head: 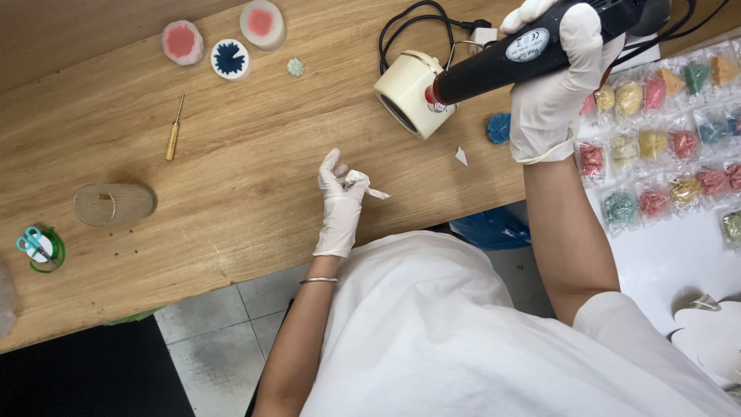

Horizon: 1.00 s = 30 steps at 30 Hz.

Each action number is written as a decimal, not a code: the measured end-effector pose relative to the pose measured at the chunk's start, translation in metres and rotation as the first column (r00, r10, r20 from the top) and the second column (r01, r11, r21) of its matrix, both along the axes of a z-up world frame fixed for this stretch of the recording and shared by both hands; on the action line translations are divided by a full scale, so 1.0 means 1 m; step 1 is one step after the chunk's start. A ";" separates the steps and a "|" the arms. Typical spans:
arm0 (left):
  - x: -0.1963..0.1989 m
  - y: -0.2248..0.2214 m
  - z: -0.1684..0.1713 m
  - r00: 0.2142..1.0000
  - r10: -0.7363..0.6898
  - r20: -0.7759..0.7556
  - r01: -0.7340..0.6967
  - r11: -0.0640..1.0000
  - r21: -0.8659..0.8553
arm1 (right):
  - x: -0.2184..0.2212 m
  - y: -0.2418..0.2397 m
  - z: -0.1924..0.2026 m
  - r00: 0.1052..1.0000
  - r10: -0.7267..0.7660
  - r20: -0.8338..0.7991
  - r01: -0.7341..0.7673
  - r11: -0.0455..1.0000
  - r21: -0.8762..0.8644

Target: Clean and prepare a small electric melting pot and other studio equipment using a heat gun and wipes.

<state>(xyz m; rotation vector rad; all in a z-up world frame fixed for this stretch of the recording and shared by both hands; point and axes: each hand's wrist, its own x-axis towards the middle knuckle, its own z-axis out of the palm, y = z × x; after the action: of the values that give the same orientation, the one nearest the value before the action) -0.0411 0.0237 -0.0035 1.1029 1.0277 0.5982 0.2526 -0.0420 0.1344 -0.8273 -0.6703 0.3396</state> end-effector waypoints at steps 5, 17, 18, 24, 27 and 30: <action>-0.002 0.001 0.017 0.986 0.044 0.159 -0.037 0.998 -0.045 | -0.009 0.000 0.014 0.994 0.092 -0.056 -0.093 0.996 -0.012; 0.019 -0.002 0.041 0.958 -0.130 0.255 0.106 0.989 0.105 | -0.006 0.000 0.010 0.992 0.087 -0.089 -0.088 0.996 -0.001; 0.020 -0.002 0.040 0.951 -0.175 0.254 0.126 0.972 0.198 | -0.007 0.001 0.011 0.995 0.058 -0.079 -0.058 0.998 -0.004; 0.021 -0.003 0.039 0.977 -0.192 0.089 0.169 0.961 0.220 | -0.012 -0.013 0.014 0.996 0.047 -0.073 -0.045 0.999 0.027; 0.020 -0.003 0.036 0.983 -0.160 0.087 0.139 0.967 0.212 | -0.011 -0.026 0.009 0.998 0.010 -0.056 -0.010 1.000 0.000; 0.020 -0.004 0.035 0.966 -0.177 0.188 0.138 0.969 0.205 | -0.011 -0.033 0.005 0.997 -0.046 -0.067 0.045 0.999 -0.008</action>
<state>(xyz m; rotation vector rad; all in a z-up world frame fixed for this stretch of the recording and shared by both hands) -0.0209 0.0202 0.0317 1.2497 0.7074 0.6755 0.2420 -0.0750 0.1391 -0.8325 -0.5867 0.3273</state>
